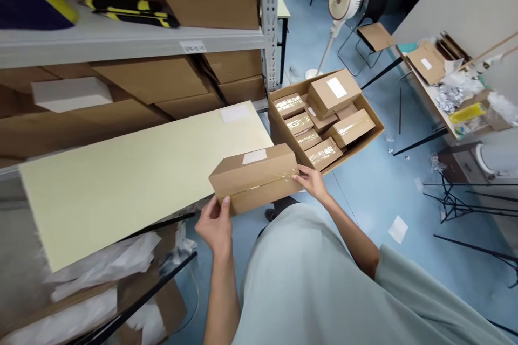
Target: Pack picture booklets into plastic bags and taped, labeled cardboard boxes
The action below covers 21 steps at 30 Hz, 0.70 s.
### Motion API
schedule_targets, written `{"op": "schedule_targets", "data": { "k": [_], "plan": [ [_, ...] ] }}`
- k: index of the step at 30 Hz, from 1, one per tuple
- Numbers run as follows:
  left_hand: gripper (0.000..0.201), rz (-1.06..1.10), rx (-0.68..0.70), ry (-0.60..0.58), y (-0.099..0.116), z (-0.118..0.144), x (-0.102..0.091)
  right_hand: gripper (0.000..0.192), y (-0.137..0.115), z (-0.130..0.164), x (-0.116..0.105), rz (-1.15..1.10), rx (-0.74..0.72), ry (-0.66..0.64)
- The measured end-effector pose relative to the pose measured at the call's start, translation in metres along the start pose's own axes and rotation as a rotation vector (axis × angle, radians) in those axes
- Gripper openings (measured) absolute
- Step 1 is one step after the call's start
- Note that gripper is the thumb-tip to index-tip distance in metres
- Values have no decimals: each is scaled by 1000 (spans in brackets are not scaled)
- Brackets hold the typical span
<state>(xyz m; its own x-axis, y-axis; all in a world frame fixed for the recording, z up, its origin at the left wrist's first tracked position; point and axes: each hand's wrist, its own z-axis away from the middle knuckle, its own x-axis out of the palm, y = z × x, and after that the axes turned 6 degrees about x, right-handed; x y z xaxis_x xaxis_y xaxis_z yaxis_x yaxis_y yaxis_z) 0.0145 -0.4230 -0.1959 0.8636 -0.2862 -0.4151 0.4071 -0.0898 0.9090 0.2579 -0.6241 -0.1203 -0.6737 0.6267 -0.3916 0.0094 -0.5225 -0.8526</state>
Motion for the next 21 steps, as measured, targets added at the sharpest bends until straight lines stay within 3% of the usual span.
{"op": "schedule_targets", "data": {
  "k": [4, 9, 12, 15, 21],
  "plan": [
    [66, 206, -45, -86, 46, 37, 28, 54, 27, 41, -64, -77, -25, 141],
    [53, 252, 78, -242, 95, 38, 70, 53, 42, 31, -126, -122, -54, 224],
    [49, 214, 172, -298, 121, 27, 98, 55, 44, -5, -155, -126, -88, 253],
    [40, 142, 279, -263, 146, 11, 133, 58, 44, -60, -180, -107, -146, 263],
    [19, 11, 422, -222, 176, -27, 229, 66, 64, -193, -221, -52, -123, 247]
  ]
}}
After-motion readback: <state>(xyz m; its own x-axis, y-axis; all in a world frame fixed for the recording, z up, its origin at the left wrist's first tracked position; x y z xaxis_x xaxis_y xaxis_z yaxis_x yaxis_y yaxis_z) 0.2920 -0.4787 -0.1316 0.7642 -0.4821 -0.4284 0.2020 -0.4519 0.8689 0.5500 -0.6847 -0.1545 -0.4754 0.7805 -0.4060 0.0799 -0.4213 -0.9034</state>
